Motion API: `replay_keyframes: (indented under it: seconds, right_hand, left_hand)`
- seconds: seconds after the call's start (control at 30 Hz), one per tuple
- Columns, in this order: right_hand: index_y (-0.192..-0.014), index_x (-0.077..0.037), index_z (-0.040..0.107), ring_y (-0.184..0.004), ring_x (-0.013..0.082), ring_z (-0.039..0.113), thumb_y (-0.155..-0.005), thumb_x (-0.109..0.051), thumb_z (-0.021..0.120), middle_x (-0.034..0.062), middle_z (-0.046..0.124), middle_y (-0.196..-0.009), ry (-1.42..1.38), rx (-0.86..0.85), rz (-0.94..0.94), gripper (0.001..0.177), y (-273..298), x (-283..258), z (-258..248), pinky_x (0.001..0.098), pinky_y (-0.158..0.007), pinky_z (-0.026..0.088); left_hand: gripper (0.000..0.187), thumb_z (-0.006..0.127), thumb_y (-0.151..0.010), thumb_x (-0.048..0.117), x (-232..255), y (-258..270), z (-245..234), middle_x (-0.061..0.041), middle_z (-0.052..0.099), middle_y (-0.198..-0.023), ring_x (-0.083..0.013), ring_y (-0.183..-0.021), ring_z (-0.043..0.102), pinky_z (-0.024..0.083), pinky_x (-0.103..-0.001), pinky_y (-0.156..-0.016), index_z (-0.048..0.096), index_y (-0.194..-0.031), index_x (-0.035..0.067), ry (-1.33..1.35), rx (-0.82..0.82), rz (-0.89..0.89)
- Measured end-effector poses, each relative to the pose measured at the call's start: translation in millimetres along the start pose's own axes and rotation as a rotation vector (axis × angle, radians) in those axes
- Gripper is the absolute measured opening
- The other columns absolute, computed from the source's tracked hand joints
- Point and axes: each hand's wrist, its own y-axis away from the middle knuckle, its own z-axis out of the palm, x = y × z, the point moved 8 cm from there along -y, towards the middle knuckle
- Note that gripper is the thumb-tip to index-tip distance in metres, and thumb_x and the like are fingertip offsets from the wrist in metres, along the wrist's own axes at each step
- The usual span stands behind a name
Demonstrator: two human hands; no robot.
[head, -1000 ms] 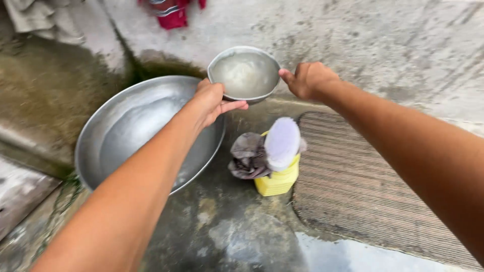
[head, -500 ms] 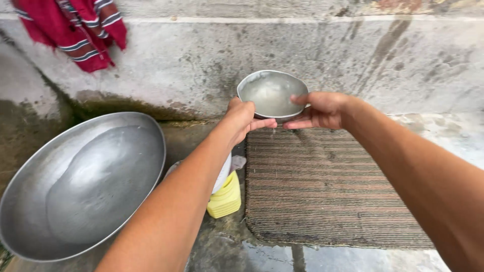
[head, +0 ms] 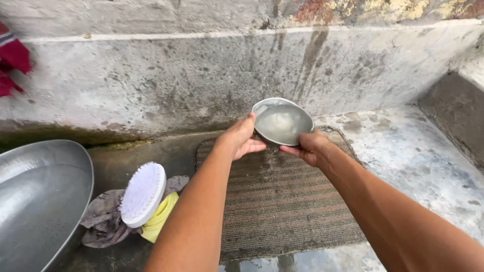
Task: Cleaning a small floor mat using water and detergent in an outdoor wash area.
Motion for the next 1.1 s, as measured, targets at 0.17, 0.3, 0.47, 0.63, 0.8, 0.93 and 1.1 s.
replay_keyframes:
  seconds: [0.17, 0.3, 0.47, 0.63, 0.8, 0.93, 1.1]
  right_hand:
    - [-0.152, -0.006, 0.024, -0.090, 0.0400, 0.075, -0.100, 0.009, 0.038, 0.0319, 0.059, -0.126, -0.024, 0.090, -0.020, 0.056, -20.4, -9.4, -44.1, 0.0322, -0.065, 0.064]
    - [-0.149, 0.014, 0.024, -0.088, 0.0433, 0.077, -0.101, 0.009, 0.041, 0.0371, 0.059, -0.123, -0.106, 0.158, -0.055, 0.052, -27.2, -20.8, -77.2, 0.0328, -0.064, 0.064]
    - [-0.150, 0.009, 0.019, -0.091, 0.0445, 0.075, -0.098, 0.011, 0.041, 0.0366, 0.057, -0.124, -0.138, 0.217, -0.090, 0.056, -27.5, -28.8, -109.6, 0.0334, -0.066, 0.064]
    - [-0.149, 0.012, 0.018, -0.092, 0.0477, 0.075, -0.097, 0.013, 0.040, 0.0382, 0.056, -0.126, -0.181, 0.276, -0.120, 0.056, -40.5, -35.7, -160.9, 0.0360, -0.066, 0.065]
    - [-0.157, -0.017, 0.001, -0.096, 0.0515, 0.071, -0.095, 0.015, 0.042, 0.0379, 0.043, -0.140, -0.230, 0.389, -0.155, 0.081, -24.7, -39.5, -172.2, 0.0425, -0.067, 0.064]
    - [-0.158, -0.034, 0.002, -0.101, 0.0512, 0.070, -0.093, 0.017, 0.044, 0.0334, 0.036, -0.147, -0.298, 0.478, -0.164, 0.093, -30.7, -40.7, -188.0, 0.0463, -0.068, 0.066]
    - [-0.159, -0.038, -0.002, -0.108, 0.0565, 0.070, -0.097, 0.012, 0.043, 0.0340, 0.025, -0.155, -0.302, 0.558, -0.195, 0.092, -29.4, -61.4, -211.3, 0.0488, -0.070, 0.066]
  left_hand:
    - [0.066, 0.028, -0.106, 0.042, 7.0, -33.5, 26.2, -0.026, 0.023, -0.162, -0.0479, -0.137, 0.050, 0.051, -0.049, -0.112, 0.016, -0.160, 0.006, 0.002, -0.055, 0.045]
    - [0.066, 0.032, -0.107, 0.039, 22.6, -30.4, 44.8, -0.029, 0.024, -0.160, -0.0498, -0.139, 0.047, 0.050, -0.050, -0.113, 0.015, -0.160, 0.003, -0.018, -0.051, 0.030]
    - [0.068, 0.035, -0.106, 0.039, 21.1, -40.0, 56.8, -0.026, 0.027, -0.160, -0.0482, -0.139, 0.048, 0.051, -0.049, -0.113, 0.013, -0.159, 0.003, -0.124, -0.076, 0.022]
    - [0.069, 0.036, -0.107, 0.039, 33.8, -32.7, 62.8, -0.028, 0.023, -0.161, -0.0473, -0.142, 0.042, 0.046, -0.049, -0.117, 0.009, -0.161, 0.006, -0.193, -0.088, 0.014]
    - [0.063, 0.048, -0.101, 0.032, 40.2, -39.4, 61.8, -0.026, 0.028, -0.159, -0.0438, -0.139, 0.047, 0.048, -0.045, -0.116, 0.028, -0.157, 0.008, -0.199, -0.094, 0.057]
    - [0.065, 0.052, -0.099, 0.034, 51.5, -22.4, 68.4, -0.021, 0.028, -0.161, -0.0393, -0.140, 0.051, 0.049, -0.042, -0.115, 0.030, -0.155, 0.009, -0.274, -0.064, 0.069]
    - [0.073, 0.045, -0.100, 0.032, 58.4, -18.3, 68.0, -0.031, 0.027, -0.161, -0.0460, -0.144, 0.043, 0.043, -0.046, -0.119, 0.013, -0.161, 0.007, -0.212, -0.145, 0.052]
